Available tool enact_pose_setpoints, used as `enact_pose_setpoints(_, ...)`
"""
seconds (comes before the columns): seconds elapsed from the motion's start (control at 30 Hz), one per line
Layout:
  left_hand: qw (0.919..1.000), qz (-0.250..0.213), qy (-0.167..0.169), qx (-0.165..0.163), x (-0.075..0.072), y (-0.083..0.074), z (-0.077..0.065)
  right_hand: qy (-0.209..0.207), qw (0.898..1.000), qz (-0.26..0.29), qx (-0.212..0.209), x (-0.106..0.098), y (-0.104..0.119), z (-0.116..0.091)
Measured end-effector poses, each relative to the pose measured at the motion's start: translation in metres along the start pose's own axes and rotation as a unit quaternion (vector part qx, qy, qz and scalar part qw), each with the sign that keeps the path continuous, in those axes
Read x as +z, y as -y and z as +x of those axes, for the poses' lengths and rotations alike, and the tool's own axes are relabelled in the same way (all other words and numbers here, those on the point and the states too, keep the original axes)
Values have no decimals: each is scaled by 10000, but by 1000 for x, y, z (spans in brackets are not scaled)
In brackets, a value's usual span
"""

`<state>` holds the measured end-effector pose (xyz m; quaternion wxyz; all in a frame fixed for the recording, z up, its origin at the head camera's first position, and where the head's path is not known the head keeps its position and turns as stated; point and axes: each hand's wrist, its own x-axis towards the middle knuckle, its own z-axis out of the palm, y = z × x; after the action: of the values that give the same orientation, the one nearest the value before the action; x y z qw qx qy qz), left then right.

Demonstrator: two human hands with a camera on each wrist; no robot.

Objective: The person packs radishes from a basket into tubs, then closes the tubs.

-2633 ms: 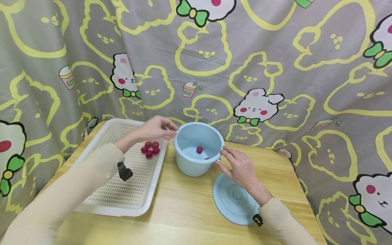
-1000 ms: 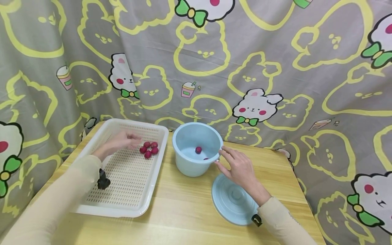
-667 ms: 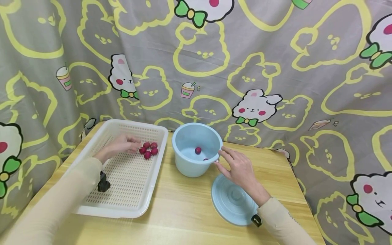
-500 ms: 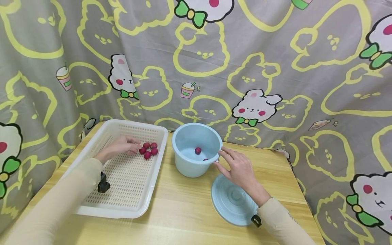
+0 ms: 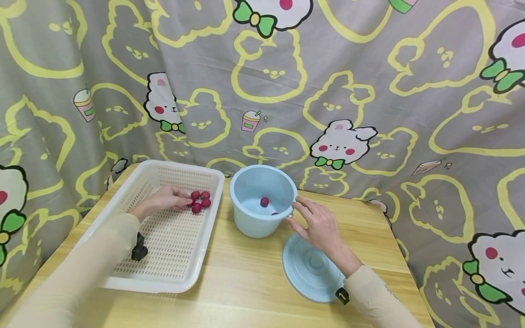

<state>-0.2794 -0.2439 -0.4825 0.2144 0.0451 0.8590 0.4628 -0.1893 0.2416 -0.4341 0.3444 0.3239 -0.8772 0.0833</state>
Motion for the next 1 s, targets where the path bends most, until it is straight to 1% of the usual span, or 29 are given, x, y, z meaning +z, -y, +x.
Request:
enact_pose_setpoints(0.2, 9999, 103, -53, -103, 3, -1, 3, 58, 10000, 28, 60, -1, 2, 0)
enact_pose_setpoints(0.3, 9998, 81, -101, -175, 4, -3, 4, 66, 9999, 34, 78, -1, 2, 0)
enact_pose_setpoints(0.63, 9995, 181, -136, -199, 4, -5, 2, 96, 9999, 56, 118, -2, 2, 0)
enact_pose_setpoints(0.73, 9996, 229, -127, -140, 4, -5, 2, 92, 9999, 42, 125, -1, 2, 0)
enact_pose_setpoints(1.0, 9999, 135, -71, -58, 2, -5, 1, 10, 9999, 63, 77, -1, 1, 1)
